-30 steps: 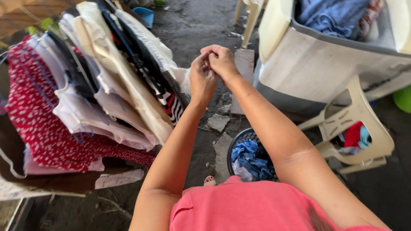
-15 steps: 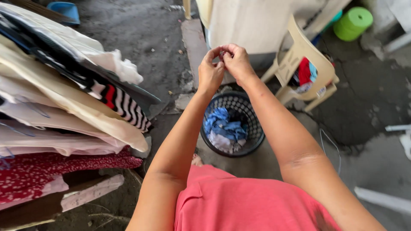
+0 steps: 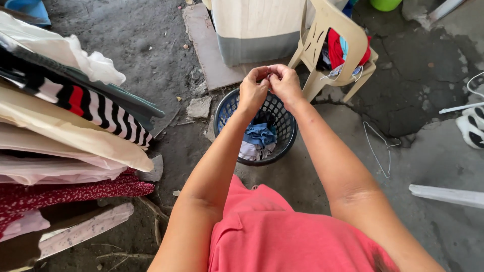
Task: Hanging washed laundry items onto hangers and placing them on a rack.
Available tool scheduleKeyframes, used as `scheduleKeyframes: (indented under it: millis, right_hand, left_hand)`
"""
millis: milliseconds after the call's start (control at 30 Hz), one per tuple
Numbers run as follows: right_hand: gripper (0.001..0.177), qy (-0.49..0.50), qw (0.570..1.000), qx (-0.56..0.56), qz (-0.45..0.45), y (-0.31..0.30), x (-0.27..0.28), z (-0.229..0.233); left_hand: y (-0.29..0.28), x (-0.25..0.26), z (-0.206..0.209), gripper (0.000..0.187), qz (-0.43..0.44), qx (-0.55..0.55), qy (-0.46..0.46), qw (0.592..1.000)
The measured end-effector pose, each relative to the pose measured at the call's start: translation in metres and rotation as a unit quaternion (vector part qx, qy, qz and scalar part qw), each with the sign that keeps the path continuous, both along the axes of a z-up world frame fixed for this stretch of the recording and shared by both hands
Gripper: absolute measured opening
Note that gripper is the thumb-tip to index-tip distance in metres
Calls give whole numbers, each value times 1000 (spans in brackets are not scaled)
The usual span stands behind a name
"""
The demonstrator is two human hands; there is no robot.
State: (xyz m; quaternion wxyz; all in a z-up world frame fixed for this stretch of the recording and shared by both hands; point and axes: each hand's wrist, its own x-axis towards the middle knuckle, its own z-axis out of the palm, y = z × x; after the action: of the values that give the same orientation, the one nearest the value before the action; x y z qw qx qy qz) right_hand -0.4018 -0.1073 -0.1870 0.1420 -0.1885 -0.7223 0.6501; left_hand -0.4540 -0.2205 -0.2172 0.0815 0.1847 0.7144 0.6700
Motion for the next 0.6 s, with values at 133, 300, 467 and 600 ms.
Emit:
scheduleKeyframes:
  millis: [133, 300, 467, 600]
  right_hand:
    - [20, -8, 1000, 10, 4, 15, 4, -90]
    - [17, -74, 997, -28, 23, 22, 8, -227]
    - [15, -97, 992, 12, 74, 17, -4, -373]
    - [11, -111, 945, 280, 125, 5, -32, -471]
  left_hand:
    - [8, -3, -83, 32, -22, -10, -41, 999]
    - [2, -19, -215, 31, -7, -47, -62, 997]
    - [-13, -31, -292, 31, 14, -82, -50, 995]
    - [-23, -46, -357, 33, 35, -115, -80, 989]
